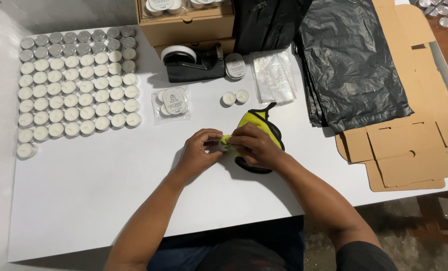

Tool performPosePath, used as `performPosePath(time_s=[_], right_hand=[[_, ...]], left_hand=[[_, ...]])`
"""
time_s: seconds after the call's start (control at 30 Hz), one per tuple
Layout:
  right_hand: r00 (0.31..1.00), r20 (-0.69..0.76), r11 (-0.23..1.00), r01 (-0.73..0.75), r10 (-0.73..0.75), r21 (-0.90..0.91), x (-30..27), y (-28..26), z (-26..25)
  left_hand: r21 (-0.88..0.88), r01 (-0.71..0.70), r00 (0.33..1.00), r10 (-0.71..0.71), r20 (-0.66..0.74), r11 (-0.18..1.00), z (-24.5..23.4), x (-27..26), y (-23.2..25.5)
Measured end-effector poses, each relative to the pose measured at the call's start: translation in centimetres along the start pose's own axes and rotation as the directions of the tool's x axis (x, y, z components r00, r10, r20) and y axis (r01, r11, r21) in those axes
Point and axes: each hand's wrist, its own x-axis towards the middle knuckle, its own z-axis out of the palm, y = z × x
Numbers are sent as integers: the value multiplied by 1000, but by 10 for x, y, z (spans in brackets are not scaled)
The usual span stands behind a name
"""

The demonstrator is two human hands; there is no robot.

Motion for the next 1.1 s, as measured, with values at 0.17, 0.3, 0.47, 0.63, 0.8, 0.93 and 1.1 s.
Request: performPosePath(time_s=[0.17, 0.3, 0.47, 0.63, 0.8, 0.93, 1.1], right_hand=[[999, 12, 999, -44, 44, 13, -2, 5, -3], [998, 60, 999, -2, 0, 37, 2, -3, -1], [999, 30, 999, -33, 33, 0, -2, 5, 0], [998, 55, 1000, 0, -1, 18, -1, -2, 0], [996, -13, 995, -91, 90, -28, -3, 7, 0], [997, 56, 998, -62, 60, 25, -1, -2, 0], [992, -29, 992, -122, 121, -33, 0, 0, 0]], left_hand=[[26, 36, 999, -37, 15, 999, -1, -2, 8], [34, -10, 1000, 10, 3, 999, -3, 0, 4], [66, -61, 998, 61, 2, 996, -2, 0, 7], [42, -37, 999, 37, 6, 998, 0, -2, 3], [-103, 39, 999, -39, -5, 994, 2, -7, 13], [-122, 79, 997, -81, -13, 989, 1, -7, 9], [-284, 83, 996, -84, 7, 955, 3, -5, 0]])
